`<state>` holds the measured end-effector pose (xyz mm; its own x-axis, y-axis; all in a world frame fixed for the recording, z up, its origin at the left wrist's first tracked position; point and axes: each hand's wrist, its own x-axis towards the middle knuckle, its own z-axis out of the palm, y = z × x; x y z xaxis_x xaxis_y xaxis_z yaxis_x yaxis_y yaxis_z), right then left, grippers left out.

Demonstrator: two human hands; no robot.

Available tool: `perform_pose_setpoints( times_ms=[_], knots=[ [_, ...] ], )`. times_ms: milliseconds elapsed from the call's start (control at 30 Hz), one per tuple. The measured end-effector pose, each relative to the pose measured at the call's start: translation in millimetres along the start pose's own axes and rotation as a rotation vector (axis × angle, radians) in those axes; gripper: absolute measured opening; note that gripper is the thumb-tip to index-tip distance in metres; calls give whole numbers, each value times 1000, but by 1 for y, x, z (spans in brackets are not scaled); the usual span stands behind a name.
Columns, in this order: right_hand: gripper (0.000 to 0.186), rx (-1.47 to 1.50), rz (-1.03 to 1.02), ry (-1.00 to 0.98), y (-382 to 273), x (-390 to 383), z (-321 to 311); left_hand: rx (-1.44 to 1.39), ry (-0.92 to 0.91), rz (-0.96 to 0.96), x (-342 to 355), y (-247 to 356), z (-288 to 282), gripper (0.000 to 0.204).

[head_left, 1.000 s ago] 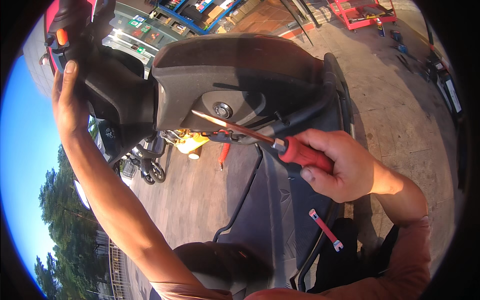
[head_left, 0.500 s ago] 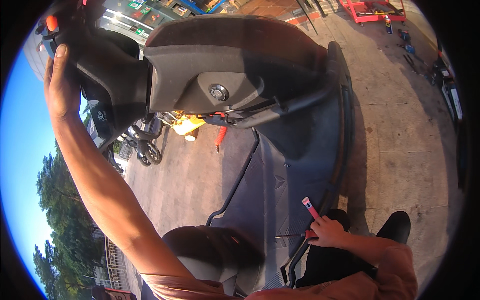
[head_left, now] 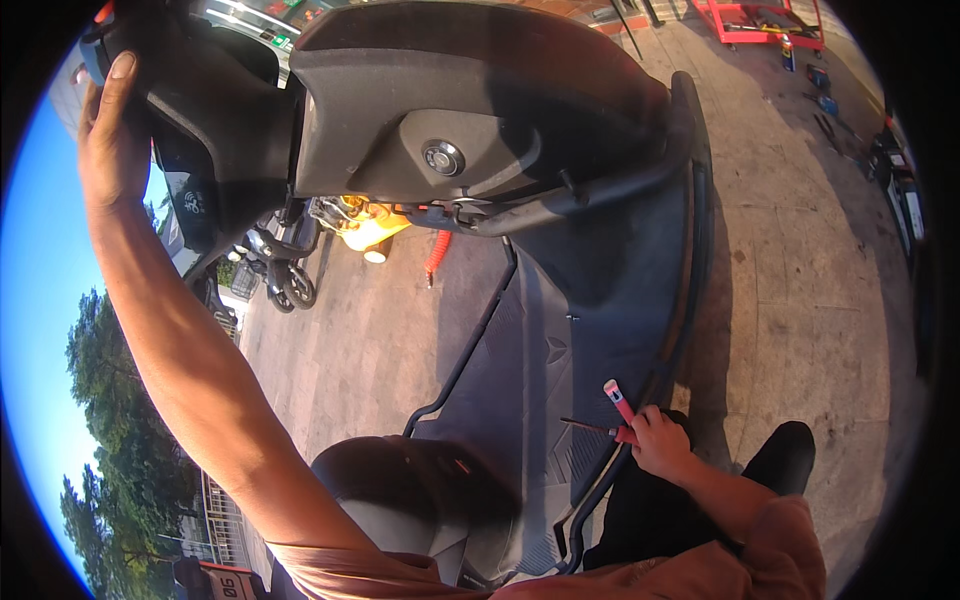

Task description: The person uses a screwdriver and a plastic pry tool to remove screws and pry open the scooter's handlebar and dashboard housing. They detach the dashboard cover, inspect the interior, and reattach the cover, then continue adjusting components around the handlebar area.

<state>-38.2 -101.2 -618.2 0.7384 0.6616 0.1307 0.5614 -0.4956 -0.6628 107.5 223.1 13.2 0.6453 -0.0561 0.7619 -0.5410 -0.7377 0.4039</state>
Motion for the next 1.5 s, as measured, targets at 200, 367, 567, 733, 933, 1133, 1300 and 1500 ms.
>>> perform_pose_setpoints(
  times_ms=[200, 367, 567, 733, 933, 1133, 1300, 1500],
  knots=[
    [24, -68, -44, -56, 4, 24, -7, 66, -25, 58, 4, -3, -6, 45],
    [23, -13, -59, -221, 1, 64, -14, 106, -10, -12, 2, -3, -6, 75],
    [26, 76, 145, -408, -4, 109, -10, 107, 94, 53, 3, -9, -7, 51],
    [27, 69, 123, -327, -1, 124, 0, 127, 123, 51, -3, -8, -5, 98],
    [26, 73, 122, -342, 4, 132, 4, 90, 92, 34, -8, 3, 1, 42],
    [29, 144, -108, -304, 8, 134, -39, -35, 79, -31, -15, 5, -11, 61],
    [28, 259, -313, -430, 24, 137, -92, -90, -46, -48, -17, 7, -23, 84],
    [30, 446, -326, -642, 54, 130, -124, -117, 39, -44, -29, 13, -23, 94]
  ],
)
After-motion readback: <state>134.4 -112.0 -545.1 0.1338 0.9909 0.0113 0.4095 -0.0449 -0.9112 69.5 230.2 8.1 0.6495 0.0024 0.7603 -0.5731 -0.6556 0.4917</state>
